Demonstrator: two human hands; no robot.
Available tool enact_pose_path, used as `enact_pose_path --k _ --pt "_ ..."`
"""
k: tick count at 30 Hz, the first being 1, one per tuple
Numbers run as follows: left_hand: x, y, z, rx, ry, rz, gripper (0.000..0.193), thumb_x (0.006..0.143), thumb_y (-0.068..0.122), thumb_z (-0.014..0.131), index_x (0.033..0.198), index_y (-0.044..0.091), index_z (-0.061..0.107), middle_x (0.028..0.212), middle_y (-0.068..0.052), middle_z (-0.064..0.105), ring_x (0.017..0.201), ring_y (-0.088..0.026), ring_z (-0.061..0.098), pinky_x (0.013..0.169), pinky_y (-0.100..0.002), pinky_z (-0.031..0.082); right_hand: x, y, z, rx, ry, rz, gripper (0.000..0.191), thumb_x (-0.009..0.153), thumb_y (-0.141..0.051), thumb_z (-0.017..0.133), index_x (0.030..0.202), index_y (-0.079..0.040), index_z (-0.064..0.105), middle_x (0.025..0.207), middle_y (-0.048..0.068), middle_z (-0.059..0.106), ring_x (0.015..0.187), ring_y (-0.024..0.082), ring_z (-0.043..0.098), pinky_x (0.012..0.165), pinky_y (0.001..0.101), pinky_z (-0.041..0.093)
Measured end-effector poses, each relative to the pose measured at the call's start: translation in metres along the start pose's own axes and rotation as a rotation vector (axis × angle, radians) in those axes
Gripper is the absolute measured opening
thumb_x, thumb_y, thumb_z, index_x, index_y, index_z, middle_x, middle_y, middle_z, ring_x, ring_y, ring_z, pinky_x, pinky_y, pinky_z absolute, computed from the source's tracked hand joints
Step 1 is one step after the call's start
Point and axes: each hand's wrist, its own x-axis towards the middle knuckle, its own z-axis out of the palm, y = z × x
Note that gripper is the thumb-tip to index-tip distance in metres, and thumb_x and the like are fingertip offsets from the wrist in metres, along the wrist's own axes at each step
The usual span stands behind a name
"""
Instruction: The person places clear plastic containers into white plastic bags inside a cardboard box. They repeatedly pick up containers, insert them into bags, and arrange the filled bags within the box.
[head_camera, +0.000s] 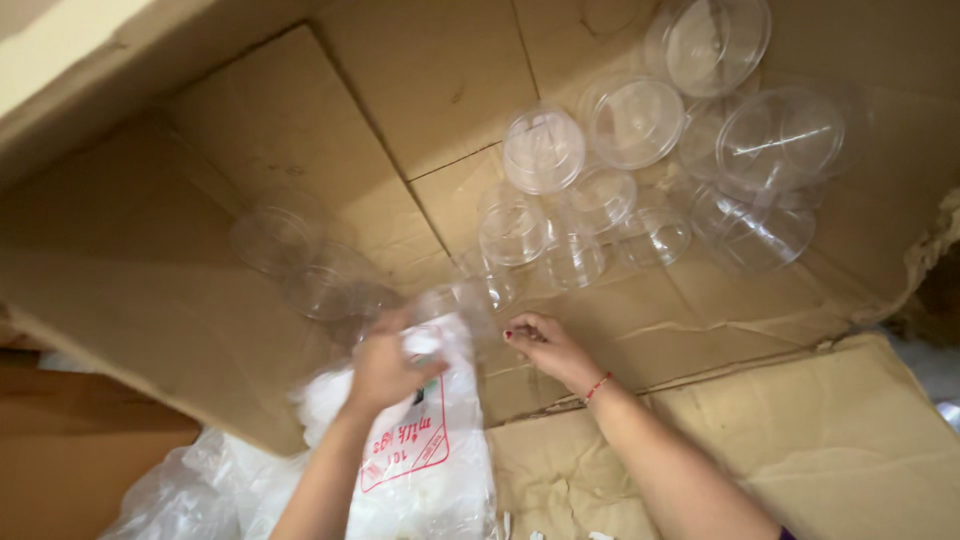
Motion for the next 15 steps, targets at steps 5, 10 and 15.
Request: enact_pose_path --k 5,10,15 --pt "0.036 0.032 0.038 -0.001 -0.313 -0.314 0.105 0.064 0.04 0.09 0.154 0.018 0.04 0.131 -0.016 0.065 0.119 -0.034 0.064 0.099 -0.043 0.052 0.001 0.004 -0.011 -0.064 0.162 -0.033 0.031 0.095 -0.02 0.067 0.122 -0.006 0.068 0.108 0.003 0.074 0.097 0.008 0.066 0.082 0.026 0.053" --pt "0.049 0.022 0.063 -0.032 -0.157 -0.257 0.092 0.062 0.043 0.094 0.141 0.017 0.054 0.13 -0.017 0.064 0.115 -0.035 0.064 0.094 -0.044 0.052 -0.004 -0.005 -0.014 0.031 0.135 0.065 0.033 0.093 -0.023 0.067 0.123 -0.009 0.068 0.11 0.002 0.074 0.092 0.011 0.065 0.077 0.0296 0.055" --pt "0.037 -0.029 0.041 -0.024 0.142 -0.317 0.046 0.073 0.035 0.086 0.114 0.017 0.075 0.095 -0.014 0.076 0.089 -0.032 0.074 0.081 -0.043 0.057 -0.001 -0.013 -0.012 -0.042 0.169 0.064 0.032 0.094 -0.023 0.069 0.123 -0.01 0.069 0.091 0.004 0.072 0.081 0.012 0.065 0.07 0.028 0.052"
